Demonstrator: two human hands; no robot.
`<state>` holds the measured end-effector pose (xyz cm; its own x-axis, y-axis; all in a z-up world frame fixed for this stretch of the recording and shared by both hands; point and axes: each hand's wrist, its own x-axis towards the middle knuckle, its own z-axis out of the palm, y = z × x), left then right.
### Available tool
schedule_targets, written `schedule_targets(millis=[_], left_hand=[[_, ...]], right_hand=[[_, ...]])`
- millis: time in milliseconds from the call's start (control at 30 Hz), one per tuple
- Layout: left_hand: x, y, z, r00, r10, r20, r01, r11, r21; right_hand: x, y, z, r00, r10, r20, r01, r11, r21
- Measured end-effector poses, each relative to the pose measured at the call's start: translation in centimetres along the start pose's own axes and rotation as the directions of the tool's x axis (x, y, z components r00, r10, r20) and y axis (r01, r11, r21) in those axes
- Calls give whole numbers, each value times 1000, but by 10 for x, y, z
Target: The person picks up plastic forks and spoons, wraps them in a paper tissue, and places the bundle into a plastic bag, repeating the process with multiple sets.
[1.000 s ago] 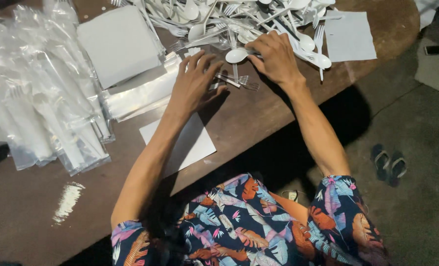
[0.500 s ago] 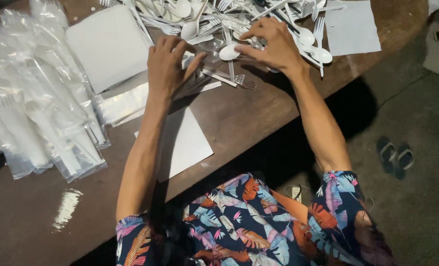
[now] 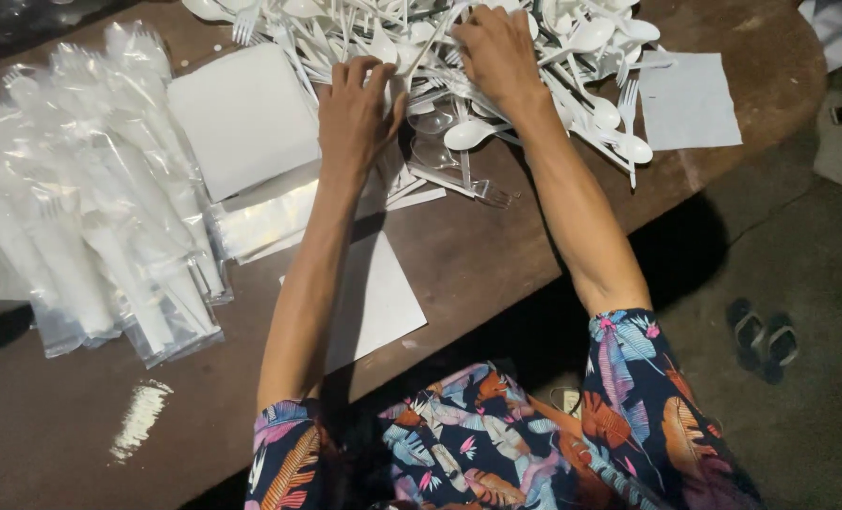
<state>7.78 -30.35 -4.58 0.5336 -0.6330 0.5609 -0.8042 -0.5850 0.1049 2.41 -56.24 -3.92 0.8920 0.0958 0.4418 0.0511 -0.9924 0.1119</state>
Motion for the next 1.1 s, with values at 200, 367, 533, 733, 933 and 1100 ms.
schedule_targets(millis=[200,367,533,733,933,1100], left_hand=[[9,-4,-6,999,19,36,-19,1000,17],[28,-8,-6,998,27,-61,-23,998,52],[67,-9,11,992,-36,-121,36,999,-1],[106,-4,65,955,-252,-159,228,961,-155],[117,-3,79,925,-356,-130,333,928,-168],[113,-1,51,906,-409,-108,344,860,-376]], right_hand=[[-20,-5,-38,995,79,53,-86,984,155],[-32,-7,-20,952,124,-279,-75,981,181],[-31,-10,-24,894,161,-418,-84,977,197],[-32,-11,-23,833,201,-515,-24,943,331],[-29,-9,-30,801,256,-542,-14,912,411],[-29,-12,-37,767,279,-578,-20,911,413]])
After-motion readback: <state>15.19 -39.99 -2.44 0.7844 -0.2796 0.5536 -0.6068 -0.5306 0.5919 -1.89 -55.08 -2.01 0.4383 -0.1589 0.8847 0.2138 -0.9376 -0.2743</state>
